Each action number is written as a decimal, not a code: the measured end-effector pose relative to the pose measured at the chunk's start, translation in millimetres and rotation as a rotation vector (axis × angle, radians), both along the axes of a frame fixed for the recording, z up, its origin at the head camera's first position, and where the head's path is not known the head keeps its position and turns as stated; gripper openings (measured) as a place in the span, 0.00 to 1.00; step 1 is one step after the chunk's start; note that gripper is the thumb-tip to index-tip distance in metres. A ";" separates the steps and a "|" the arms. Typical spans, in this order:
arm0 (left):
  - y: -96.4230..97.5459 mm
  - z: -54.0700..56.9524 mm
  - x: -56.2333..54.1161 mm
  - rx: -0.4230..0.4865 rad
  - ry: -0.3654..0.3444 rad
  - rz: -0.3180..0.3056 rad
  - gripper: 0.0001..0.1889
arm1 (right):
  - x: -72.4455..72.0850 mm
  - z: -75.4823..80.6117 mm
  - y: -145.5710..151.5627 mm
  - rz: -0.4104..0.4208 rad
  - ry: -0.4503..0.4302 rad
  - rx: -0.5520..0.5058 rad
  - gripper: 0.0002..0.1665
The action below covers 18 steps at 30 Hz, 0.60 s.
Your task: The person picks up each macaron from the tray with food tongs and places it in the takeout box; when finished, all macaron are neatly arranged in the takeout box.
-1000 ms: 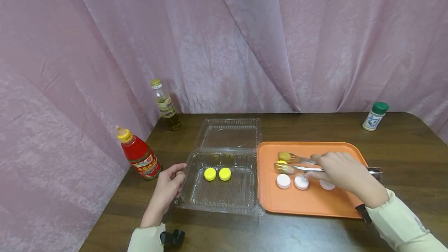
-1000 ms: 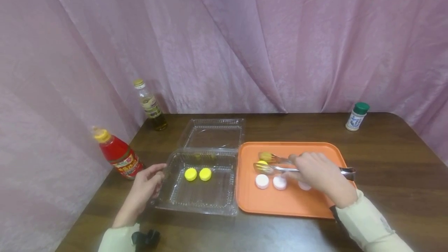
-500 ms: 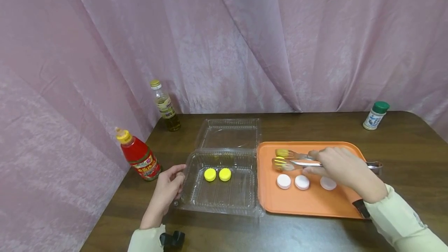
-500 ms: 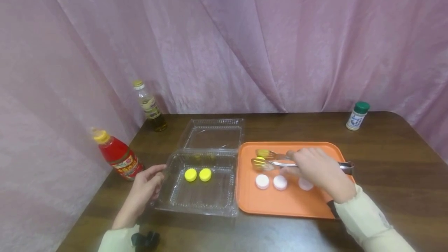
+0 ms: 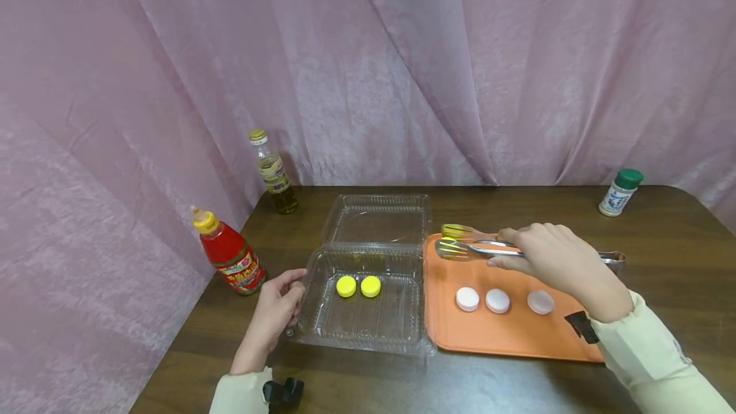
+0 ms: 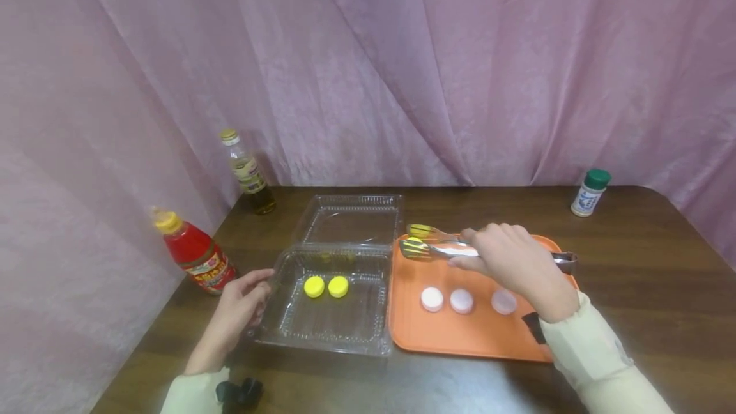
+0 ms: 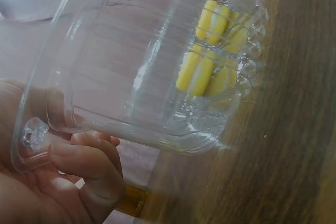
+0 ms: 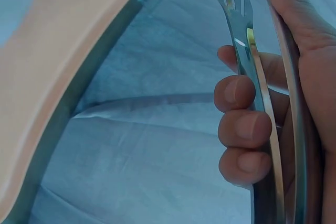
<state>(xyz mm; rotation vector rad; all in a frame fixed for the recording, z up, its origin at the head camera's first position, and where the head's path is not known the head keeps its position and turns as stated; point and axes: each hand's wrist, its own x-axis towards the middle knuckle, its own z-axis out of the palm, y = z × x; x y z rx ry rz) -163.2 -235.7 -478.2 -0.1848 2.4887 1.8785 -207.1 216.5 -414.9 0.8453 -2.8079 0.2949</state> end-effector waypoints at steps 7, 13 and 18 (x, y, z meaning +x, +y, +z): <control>0.2 -0.4 0.3 0.018 0.011 -0.005 0.22 | -1.9 10.7 -10.9 0.052 0.061 0.011 0.25; 0.9 -0.9 0.8 0.020 0.011 0.002 0.22 | -3.1 17.6 -24.5 0.115 0.072 0.047 0.22; 1.6 -0.7 0.9 0.017 0.025 0.004 0.22 | -4.1 20.0 -35.1 0.151 0.087 0.090 0.21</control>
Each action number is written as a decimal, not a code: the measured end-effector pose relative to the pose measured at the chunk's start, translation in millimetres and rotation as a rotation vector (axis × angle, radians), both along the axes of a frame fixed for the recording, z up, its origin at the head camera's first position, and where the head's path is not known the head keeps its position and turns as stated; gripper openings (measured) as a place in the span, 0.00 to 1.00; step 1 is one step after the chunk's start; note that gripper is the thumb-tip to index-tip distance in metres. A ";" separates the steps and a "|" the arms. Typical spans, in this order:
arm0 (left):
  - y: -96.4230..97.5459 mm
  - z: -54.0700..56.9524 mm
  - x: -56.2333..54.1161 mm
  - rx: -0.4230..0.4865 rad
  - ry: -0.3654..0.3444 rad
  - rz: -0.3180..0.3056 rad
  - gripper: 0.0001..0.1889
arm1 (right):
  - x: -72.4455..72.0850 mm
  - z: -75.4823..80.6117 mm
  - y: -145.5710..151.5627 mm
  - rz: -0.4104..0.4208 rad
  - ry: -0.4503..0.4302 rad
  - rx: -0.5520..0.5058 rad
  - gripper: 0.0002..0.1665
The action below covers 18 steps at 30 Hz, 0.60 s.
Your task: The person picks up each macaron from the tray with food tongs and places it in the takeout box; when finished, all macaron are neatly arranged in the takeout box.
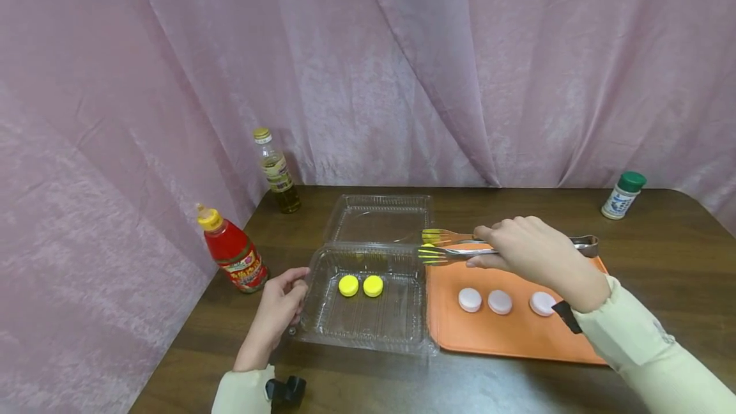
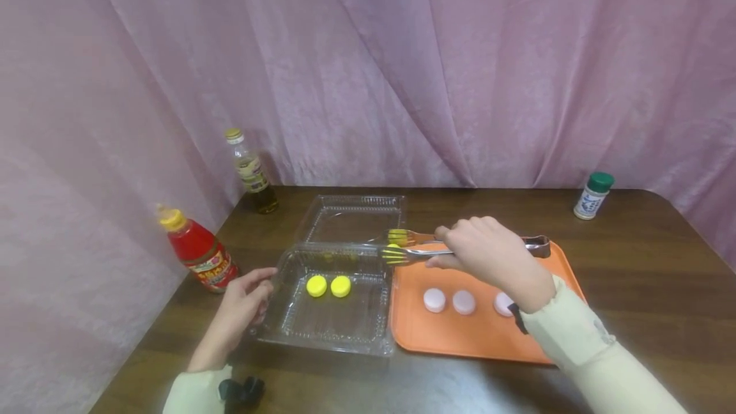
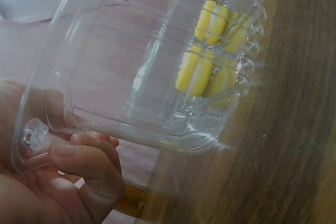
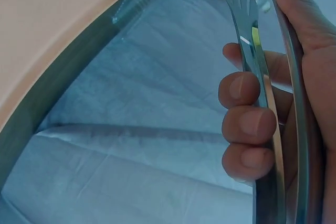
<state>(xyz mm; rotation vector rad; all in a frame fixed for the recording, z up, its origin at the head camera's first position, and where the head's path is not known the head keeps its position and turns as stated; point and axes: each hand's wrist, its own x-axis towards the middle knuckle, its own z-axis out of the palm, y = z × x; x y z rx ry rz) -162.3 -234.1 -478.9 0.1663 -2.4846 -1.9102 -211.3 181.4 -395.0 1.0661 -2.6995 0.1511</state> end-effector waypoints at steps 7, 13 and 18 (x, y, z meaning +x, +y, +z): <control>1.2 0.2 -0.1 -0.003 0.003 0.002 0.22 | -2.9 -2.0 -11.4 0.026 0.027 0.028 0.22; 2.1 -0.4 -0.9 -0.007 -0.002 0.009 0.23 | -4.3 -5.7 -23.2 0.063 0.065 0.053 0.22; 1.9 1.0 0.8 -0.009 -0.001 0.003 0.23 | -4.9 -8.6 -33.4 0.098 0.089 0.044 0.21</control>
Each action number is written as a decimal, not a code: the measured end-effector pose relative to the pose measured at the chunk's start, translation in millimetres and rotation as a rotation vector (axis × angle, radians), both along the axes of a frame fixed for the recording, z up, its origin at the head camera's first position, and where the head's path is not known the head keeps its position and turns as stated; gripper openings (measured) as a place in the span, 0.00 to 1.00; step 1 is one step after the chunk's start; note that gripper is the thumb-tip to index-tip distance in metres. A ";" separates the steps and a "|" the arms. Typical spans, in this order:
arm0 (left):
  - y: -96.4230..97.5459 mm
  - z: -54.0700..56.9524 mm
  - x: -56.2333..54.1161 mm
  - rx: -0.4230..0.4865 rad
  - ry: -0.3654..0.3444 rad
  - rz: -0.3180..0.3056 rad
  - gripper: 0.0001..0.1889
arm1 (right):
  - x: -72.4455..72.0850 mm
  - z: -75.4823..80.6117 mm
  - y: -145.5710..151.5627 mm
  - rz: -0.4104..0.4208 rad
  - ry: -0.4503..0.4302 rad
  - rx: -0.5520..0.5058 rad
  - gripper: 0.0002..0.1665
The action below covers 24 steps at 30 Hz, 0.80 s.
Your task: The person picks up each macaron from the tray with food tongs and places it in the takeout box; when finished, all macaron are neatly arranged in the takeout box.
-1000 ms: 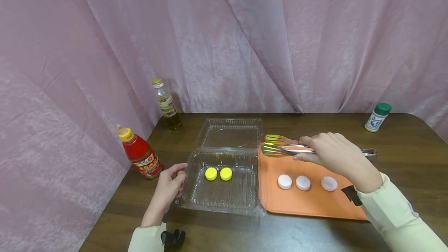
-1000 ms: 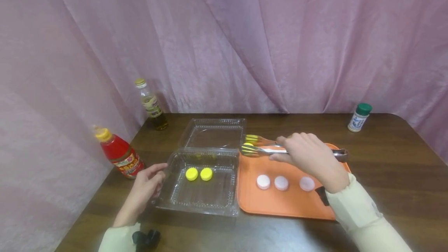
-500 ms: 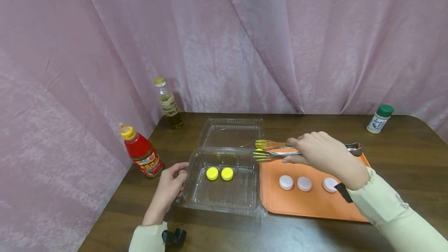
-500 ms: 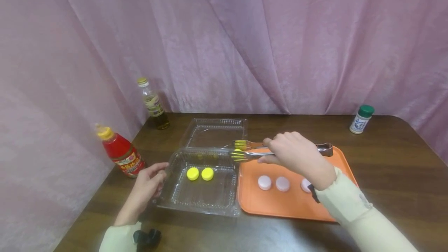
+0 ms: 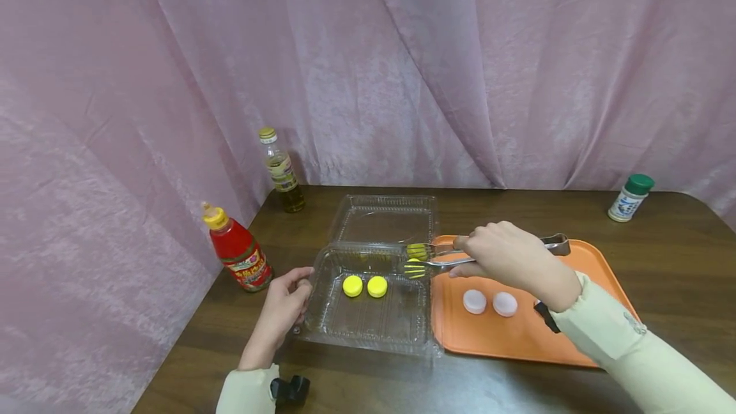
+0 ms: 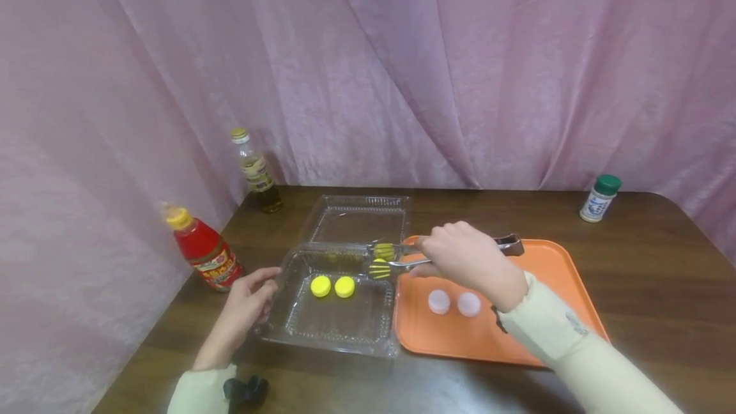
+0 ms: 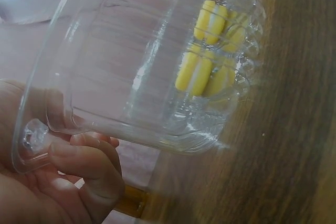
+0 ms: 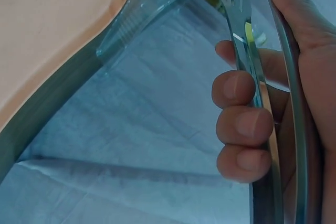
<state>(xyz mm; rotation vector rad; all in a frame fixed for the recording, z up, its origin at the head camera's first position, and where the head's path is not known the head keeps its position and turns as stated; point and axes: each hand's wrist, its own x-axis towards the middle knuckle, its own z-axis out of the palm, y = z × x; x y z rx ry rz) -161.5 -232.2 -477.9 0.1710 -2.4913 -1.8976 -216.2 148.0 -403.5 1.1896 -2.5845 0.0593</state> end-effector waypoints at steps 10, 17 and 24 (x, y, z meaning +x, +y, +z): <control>0.5 -1.5 -0.5 0.021 -0.002 0.001 0.23 | -1.9 -6.7 -22.4 0.052 0.075 0.102 0.28; 2.9 -1.5 -0.8 0.043 0.010 0.014 0.23 | -2.3 -5.7 -31.9 0.056 0.111 0.152 0.29; 3.0 -0.2 1.1 0.042 0.011 0.017 0.23 | -1.7 -7.5 -38.9 0.037 0.071 0.149 0.31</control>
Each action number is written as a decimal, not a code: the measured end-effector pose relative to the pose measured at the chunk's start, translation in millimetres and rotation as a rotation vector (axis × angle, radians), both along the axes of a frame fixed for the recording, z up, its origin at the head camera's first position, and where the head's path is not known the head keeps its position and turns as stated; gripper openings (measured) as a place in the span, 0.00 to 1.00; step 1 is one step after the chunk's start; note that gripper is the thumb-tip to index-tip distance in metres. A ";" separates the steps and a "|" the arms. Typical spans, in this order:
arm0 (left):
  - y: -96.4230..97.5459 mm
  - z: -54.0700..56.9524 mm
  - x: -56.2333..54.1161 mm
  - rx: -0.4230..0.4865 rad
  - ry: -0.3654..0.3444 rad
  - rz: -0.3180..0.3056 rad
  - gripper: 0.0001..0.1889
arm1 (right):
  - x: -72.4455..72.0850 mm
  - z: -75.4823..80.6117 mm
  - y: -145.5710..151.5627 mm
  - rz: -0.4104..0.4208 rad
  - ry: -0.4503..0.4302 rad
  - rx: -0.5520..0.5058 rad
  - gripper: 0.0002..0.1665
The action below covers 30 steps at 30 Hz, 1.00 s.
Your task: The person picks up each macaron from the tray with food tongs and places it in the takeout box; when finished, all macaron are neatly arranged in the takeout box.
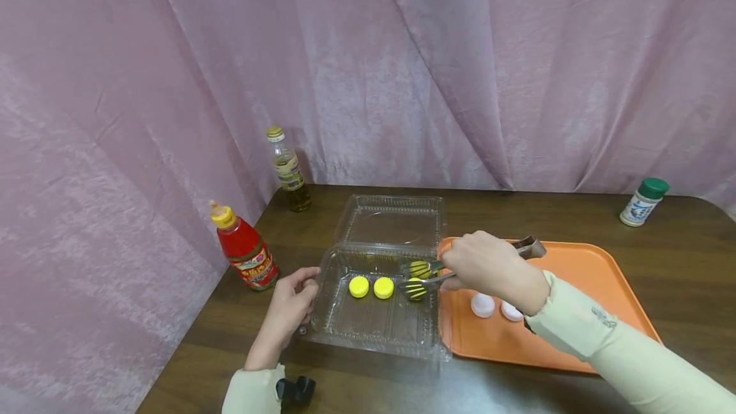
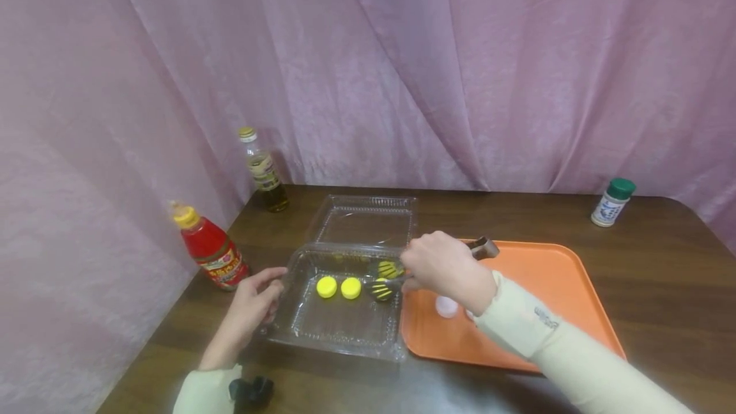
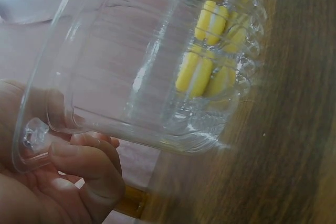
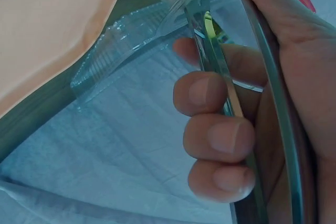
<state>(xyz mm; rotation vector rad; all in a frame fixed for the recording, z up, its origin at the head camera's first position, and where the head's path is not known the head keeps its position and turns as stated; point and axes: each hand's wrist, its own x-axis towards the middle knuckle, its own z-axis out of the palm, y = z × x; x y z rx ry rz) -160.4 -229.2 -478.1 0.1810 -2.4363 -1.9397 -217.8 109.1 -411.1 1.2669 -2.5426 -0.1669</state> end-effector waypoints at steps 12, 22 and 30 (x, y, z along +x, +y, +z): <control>1.9 -0.9 0.0 -0.016 -0.017 -0.010 0.22 | 4.4 0.2 15.7 -0.026 -0.039 -0.069 0.28; 0.9 -2.1 -1.3 -0.003 -0.026 -0.015 0.23 | 22.9 1.0 45.3 -0.137 -0.181 -0.220 0.20; -1.9 -2.0 -1.6 0.007 -0.007 -0.006 0.23 | 31.0 -6.1 77.6 -0.143 -0.066 -0.328 0.21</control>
